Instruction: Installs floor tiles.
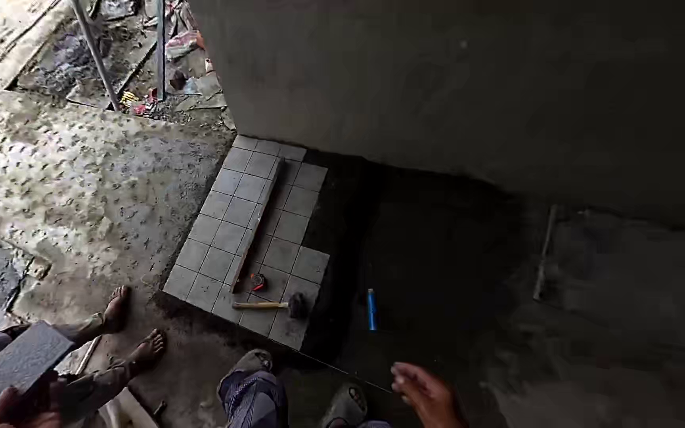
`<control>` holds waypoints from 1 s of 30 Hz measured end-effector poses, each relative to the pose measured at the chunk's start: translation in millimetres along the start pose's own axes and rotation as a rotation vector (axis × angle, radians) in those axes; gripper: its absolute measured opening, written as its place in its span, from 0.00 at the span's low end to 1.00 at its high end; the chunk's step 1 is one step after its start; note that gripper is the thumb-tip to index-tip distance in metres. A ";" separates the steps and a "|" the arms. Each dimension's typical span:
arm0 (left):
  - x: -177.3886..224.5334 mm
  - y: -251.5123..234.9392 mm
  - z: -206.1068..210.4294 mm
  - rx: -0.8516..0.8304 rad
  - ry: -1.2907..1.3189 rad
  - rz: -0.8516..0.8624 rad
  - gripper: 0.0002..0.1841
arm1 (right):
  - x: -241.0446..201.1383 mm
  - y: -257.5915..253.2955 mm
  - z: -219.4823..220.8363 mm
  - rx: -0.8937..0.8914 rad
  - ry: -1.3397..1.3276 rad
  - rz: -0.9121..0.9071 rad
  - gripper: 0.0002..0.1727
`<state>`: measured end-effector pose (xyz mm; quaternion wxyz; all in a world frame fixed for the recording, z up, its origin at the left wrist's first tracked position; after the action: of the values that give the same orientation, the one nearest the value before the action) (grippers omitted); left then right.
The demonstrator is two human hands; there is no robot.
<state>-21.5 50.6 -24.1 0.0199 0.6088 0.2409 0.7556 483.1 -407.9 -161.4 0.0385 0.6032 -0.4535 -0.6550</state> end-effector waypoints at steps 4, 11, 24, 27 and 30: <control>-69.1 147.9 18.3 -0.216 -0.129 -0.382 0.10 | -47.8 60.8 103.7 -0.377 -0.173 0.184 0.20; -121.1 315.7 107.8 -0.601 -0.077 -0.712 0.07 | -145.5 124.9 111.2 -0.547 -0.481 0.235 0.20; -131.3 269.5 146.4 -1.121 -0.095 -0.873 0.28 | -244.1 107.7 53.7 -0.161 -0.208 0.000 0.15; -158.3 229.0 91.0 -0.740 -0.416 -0.895 0.18 | -272.9 97.4 10.4 -0.009 -0.069 -0.079 0.14; -176.7 189.2 59.1 -0.492 -0.569 -0.865 0.15 | -305.0 83.4 -45.9 0.177 0.063 -0.113 0.12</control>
<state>128.8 -153.6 -103.0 0.5326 0.6117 0.2701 0.5188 561.8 -299.6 128.7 -0.0373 0.6492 -0.4733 -0.5942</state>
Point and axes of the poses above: each hand's wrist, its own y-axis away from the middle knuckle, its own z-axis out of the palm, x = y × z, the point moved 6 cm from there along -y, towards the middle knuckle, and after that the axes turned 6 degrees about -x, right-handed, at the moved point
